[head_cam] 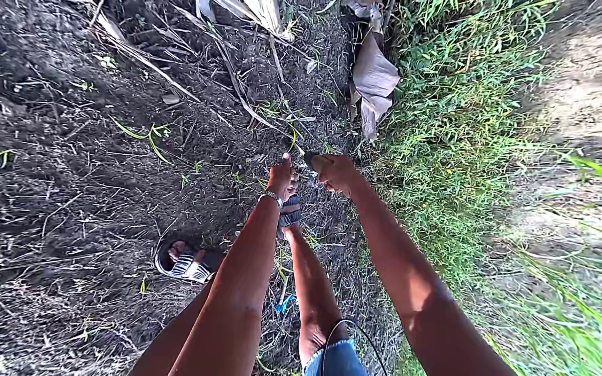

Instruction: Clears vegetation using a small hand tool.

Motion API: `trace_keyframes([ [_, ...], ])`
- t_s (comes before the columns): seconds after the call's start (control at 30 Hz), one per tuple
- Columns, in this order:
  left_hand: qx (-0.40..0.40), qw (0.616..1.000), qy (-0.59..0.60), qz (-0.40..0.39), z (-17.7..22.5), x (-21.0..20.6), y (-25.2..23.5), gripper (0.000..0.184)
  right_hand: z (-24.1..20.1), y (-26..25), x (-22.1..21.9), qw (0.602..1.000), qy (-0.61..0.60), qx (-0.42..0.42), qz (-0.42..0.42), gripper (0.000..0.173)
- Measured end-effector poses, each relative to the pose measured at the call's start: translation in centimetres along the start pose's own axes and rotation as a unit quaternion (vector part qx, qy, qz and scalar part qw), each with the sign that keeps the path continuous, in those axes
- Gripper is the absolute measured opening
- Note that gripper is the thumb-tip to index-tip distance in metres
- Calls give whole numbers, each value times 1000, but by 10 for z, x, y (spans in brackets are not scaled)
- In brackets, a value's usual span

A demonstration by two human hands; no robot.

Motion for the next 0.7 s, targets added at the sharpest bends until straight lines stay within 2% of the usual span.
trace_keyframes([
  [0.1, 8, 1000, 1, 11, 1, 0, 1, 52, 0, 0, -3, 1000, -4, 7, 3, 68],
  [0.23, 8, 1000, 7, 10, -1, 0, 1, 52, 1, -1, -5, 1000, 4, 4, 3, 76],
  [0.5, -20, 1000, 7, -15, -3, 2, 3, 46, -1, -1, -8, 1000, -1, 7, 11, 75],
  [0.6, -27, 999, 19, -33, -2, 0, 3, 43, 0, -1, -7, 1000, -3, 8, 11, 77],
  [0.7, -60, 995, -14, -78, 1, 9, 33, 40, 8, -2, -14, 999, 20, 24, 26, 75],
])
Point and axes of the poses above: each hand's wrist, its own y-axis away from the middle knuckle, its own x-axis out of the back of the hand, z = x × y, the point moved 4 cm from there along -y, towards the middle knuckle, and after that the axes turned 11 degrees about y, right-handed, at the moved point
